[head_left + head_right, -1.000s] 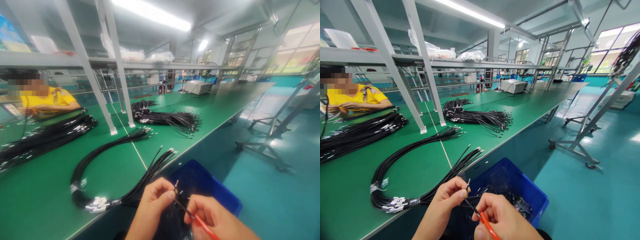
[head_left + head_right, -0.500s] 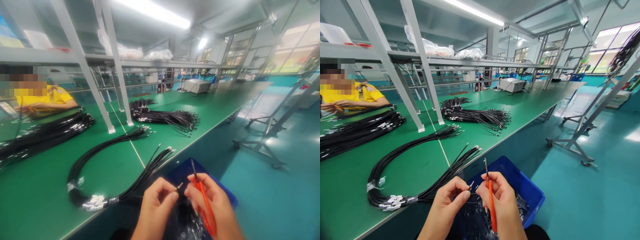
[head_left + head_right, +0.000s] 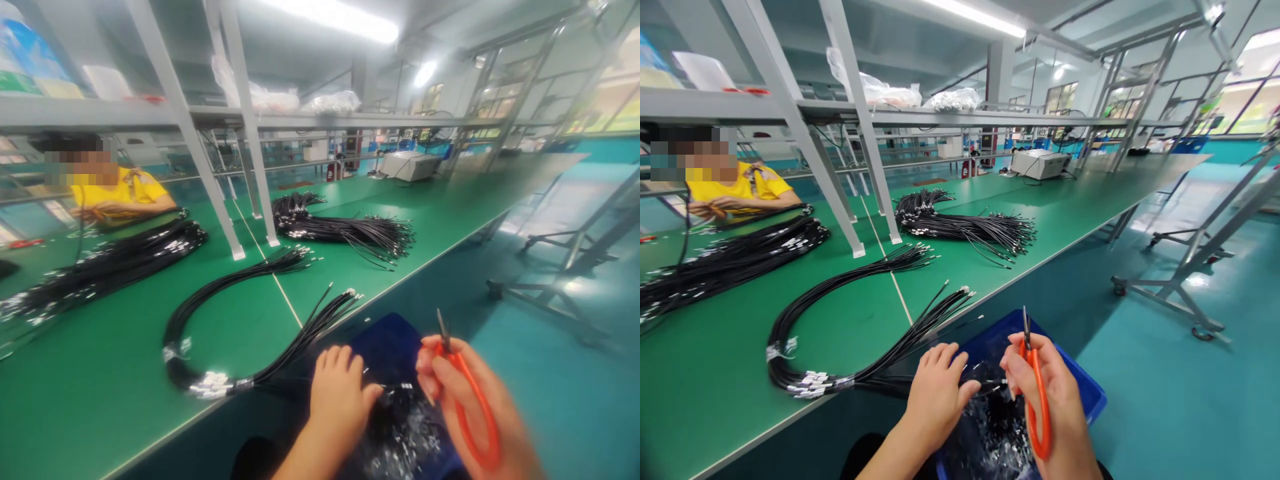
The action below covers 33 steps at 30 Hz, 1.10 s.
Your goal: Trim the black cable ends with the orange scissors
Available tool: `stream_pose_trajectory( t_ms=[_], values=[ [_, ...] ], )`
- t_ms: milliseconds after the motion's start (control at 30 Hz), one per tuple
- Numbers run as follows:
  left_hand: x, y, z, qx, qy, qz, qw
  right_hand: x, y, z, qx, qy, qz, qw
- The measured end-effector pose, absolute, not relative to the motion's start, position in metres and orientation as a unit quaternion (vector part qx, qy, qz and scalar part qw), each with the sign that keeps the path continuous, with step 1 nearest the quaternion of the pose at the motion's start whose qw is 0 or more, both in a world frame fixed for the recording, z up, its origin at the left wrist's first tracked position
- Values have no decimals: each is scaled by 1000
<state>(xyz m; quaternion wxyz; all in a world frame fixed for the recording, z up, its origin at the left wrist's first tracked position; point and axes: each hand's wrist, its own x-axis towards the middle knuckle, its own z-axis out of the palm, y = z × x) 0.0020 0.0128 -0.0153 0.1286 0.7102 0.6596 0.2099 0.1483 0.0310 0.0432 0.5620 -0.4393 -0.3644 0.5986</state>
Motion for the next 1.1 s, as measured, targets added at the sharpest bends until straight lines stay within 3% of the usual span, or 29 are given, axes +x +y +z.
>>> stream_pose_trajectory(
  t_ms=[167, 433, 667, 867, 1100],
  values=[
    [-23, 2, -31, 691, 696, 153, 120, 154, 35, 39, -440, -386, 601, 544],
    [-74, 14, -5, 569, 806, 165, 11, 146, 36, 34, -439, -362, 630, 529],
    [-94, 21, 9, 538, 795, 258, 105, 139, 35, 15, -441, -356, 608, 556],
    [-45, 22, 44, 617, 612, 405, 284, 128, 34, 21, -418, -316, 615, 589],
    [-6, 9, 41, 672, 544, 448, 228, 115, 20, 27, -431, -288, 601, 608]
  ],
)
